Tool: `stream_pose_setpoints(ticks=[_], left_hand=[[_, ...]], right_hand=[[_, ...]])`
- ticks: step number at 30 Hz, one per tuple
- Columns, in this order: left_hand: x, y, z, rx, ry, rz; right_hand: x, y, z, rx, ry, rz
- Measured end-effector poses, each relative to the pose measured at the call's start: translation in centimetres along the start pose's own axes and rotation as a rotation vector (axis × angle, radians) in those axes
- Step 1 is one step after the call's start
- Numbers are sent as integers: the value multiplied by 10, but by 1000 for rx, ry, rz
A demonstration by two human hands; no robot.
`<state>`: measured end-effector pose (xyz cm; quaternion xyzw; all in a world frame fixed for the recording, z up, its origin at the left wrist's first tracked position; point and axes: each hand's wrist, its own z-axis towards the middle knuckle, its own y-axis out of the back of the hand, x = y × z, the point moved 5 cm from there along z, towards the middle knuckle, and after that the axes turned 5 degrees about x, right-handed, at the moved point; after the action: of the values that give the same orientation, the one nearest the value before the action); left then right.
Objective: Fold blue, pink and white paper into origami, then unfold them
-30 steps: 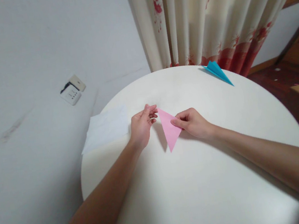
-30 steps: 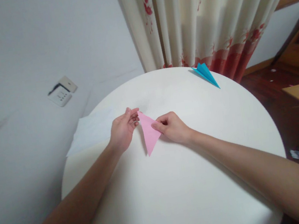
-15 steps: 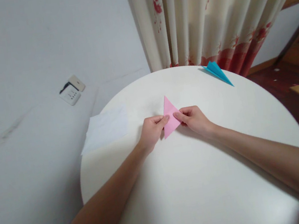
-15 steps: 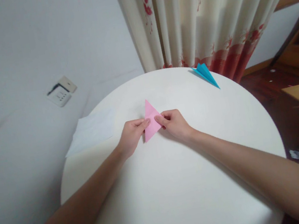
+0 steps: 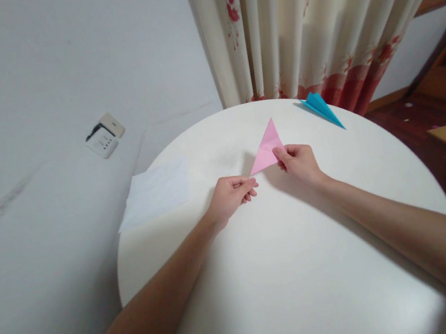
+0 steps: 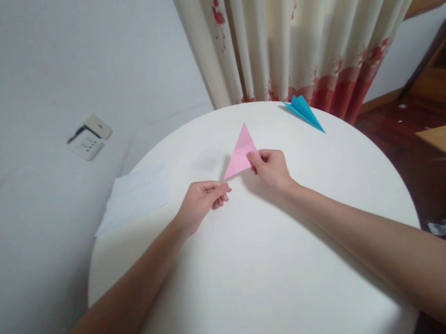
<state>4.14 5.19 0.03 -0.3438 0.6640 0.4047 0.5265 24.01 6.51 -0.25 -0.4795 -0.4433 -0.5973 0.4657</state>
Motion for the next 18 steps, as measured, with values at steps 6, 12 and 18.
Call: stream_pose_setpoints(ticks=[6,12,18], left_hand=[[-1,11,2,-197,-112,-158],[-5,2,5,-56,-163,-166],[-1,5,5,-106,-151,-93]], right_hand=[[-4,-4,0,84,-77,118],[8,-32,-20,370,-77,74],[13,-34,-24,376,-55,-26]])
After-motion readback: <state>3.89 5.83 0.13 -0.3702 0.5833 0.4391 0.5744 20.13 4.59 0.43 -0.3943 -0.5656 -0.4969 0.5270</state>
